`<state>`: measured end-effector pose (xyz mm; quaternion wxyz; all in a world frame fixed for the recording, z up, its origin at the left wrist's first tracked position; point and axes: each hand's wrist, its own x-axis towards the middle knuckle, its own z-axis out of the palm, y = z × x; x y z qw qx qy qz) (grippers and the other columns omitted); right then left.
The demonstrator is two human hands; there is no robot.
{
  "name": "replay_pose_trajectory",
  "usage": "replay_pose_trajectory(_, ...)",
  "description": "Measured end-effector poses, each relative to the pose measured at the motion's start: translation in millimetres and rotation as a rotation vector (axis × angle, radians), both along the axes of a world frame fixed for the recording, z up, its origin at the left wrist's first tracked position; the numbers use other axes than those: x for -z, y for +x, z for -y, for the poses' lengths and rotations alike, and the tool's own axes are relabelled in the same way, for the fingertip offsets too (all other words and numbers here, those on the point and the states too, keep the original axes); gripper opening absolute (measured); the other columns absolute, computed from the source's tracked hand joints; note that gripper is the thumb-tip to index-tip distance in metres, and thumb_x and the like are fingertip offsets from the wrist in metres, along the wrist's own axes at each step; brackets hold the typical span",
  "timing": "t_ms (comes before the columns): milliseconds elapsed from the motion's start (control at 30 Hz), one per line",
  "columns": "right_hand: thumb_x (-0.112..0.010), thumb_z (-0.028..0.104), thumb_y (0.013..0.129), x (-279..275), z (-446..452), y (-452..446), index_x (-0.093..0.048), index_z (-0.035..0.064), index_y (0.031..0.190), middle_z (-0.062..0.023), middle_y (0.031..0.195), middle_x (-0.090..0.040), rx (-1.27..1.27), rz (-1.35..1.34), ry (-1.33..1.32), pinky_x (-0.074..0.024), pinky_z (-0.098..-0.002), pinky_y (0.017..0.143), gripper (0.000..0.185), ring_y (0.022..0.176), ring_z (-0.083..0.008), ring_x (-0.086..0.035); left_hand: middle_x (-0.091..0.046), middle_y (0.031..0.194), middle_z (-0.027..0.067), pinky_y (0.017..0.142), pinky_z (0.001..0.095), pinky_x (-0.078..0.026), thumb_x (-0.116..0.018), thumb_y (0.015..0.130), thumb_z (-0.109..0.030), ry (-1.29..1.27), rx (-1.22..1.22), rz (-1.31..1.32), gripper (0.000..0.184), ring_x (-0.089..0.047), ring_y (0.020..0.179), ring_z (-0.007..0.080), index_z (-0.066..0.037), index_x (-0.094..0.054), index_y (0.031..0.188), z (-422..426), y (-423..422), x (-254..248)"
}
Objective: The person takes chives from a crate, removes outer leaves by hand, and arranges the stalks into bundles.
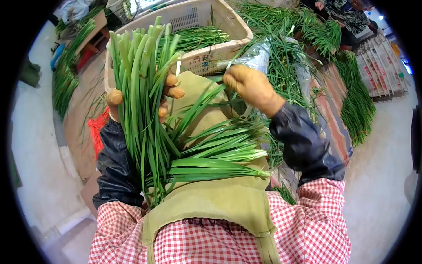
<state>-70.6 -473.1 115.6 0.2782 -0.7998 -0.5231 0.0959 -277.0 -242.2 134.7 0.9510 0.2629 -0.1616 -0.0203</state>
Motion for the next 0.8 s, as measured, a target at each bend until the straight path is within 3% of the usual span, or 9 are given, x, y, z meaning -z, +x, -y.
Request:
replay_pose_trajectory(300,-0.051,0.035,0.094,21.4,70.2,77.7,-0.067,0.0029,0.109,-0.0213,0.104,-0.068,0.393,0.299,-0.075,-0.0488,-0.0448,0.085,0.038,0.097,-0.0371,-0.064,-0.055,0.126,0.0296,0.085,0.0437,-0.061,-0.074,0.074,-0.034,0.004,-0.003,-0.204,0.089,-0.066,0.105,0.0359,0.011,-0.035,0.140,-25.1,0.3,27.0)
replay_pose_trajectory(400,-0.055,0.038,0.095,5.5,108.6,56.1,-0.067,-0.0010,0.109,-0.0190,0.095,-0.070,0.451,-0.207,-0.140,-0.0496,-0.0389,0.081,0.043,0.089,-0.0325,-0.067,-0.057,0.125,0.0277,0.089,0.0452,-0.059,-0.075,0.073,-0.032,-0.014,0.040,-0.210,0.091,-0.066,0.105,0.0359,0.010,-0.033,0.142,-26.0,3.5,26.2)
replay_pose_trajectory(433,-0.055,0.039,0.099,6.9,118.1,48.2,-0.066,0.0002,0.112,-0.0088,0.101,-0.068,0.396,-0.435,-0.141,-0.0483,-0.0315,0.084,0.043,0.097,-0.0166,-0.061,-0.057,0.125,0.0279,0.090,0.0459,-0.059,-0.076,0.073,-0.032,-0.024,0.057,-0.206,0.092,-0.066,0.106,0.0358,0.010,-0.032,0.143,-25.7,4.9,26.3)
replay_pose_trajectory(500,-0.061,0.035,0.097,-4.0,114.5,8.8,-0.066,0.0016,0.117,-0.0088,0.114,-0.066,0.314,-0.573,-0.018,-0.0466,-0.0323,0.096,0.039,0.105,-0.0192,-0.060,-0.057,0.124,0.0277,0.090,0.0461,-0.058,-0.076,0.073,-0.032,-0.029,0.077,-0.195,0.094,-0.066,0.106,0.0356,0.009,-0.031,0.144,-25.3,8.5,25.7)
replay_pose_trajectory(567,-0.056,0.037,0.099,14.3,126.5,-4.3,-0.066,0.0024,0.118,-0.0096,0.111,-0.068,0.029,-0.638,-0.249,-0.0483,-0.0341,0.093,0.041,0.101,-0.0208,-0.062,-0.058,0.122,0.0269,0.088,0.0455,-0.058,-0.076,0.073,-0.032,-0.005,0.076,-0.171,0.094,-0.066,0.106,0.0356,0.009,-0.031,0.144,-23.8,10.5,22.9)
replay_pose_trajectory(600,-0.056,0.037,0.099,15.4,130.6,1.1,-0.066,0.0024,0.118,-0.0096,0.111,-0.068,0.028,-0.635,-0.247,-0.0483,-0.0341,0.093,0.041,0.101,-0.0208,-0.062,-0.059,0.122,0.0266,0.087,0.0445,-0.059,-0.076,0.073,-0.033,0.013,0.067,-0.169,0.095,-0.066,0.106,0.0353,0.010,-0.031,0.144,-23.1,11.0,22.2)
replay_pose_trajectory(667,-0.052,0.049,0.097,13.0,138.9,13.8,-0.069,0.0041,0.116,-0.0134,0.103,-0.072,0.173,-0.792,-0.656,-0.0484,-0.0338,0.092,0.052,0.100,-0.0255,-0.066,-0.059,0.121,0.0266,0.087,0.0442,-0.059,-0.077,0.073,-0.033,0.012,0.059,-0.174,0.095,-0.067,0.105,0.0352,0.011,-0.031,0.143,-22.8,8.7,23.3)
replay_pose_trajectory(767,-0.050,0.047,0.098,12.7,147.9,46.0,-0.070,-0.0001,0.101,-0.0092,0.081,-0.070,0.414,-0.165,-0.271,-0.0505,-0.0348,0.072,0.052,0.077,-0.0220,-0.065,-0.060,0.120,0.0264,0.086,0.0436,-0.060,-0.077,0.072,-0.034,0.002,0.035,-0.201,0.094,-0.067,0.103,0.0347,0.012,-0.033,0.141,-23.4,3.2,27.7)
replay_pose_trajectory(800,-0.052,0.044,0.097,12.2,143.4,50.5,-0.069,-0.0001,0.098,-0.0072,0.076,-0.067,0.484,-0.352,-0.161,-0.0485,-0.0318,0.067,0.048,0.072,-0.0179,-0.061,-0.061,0.119,0.0262,0.085,0.0433,-0.060,-0.078,0.072,-0.035,0.001,0.024,-0.215,0.094,-0.068,0.102,0.0345,0.012,-0.034,0.140,-23.4,1.6,28.7)
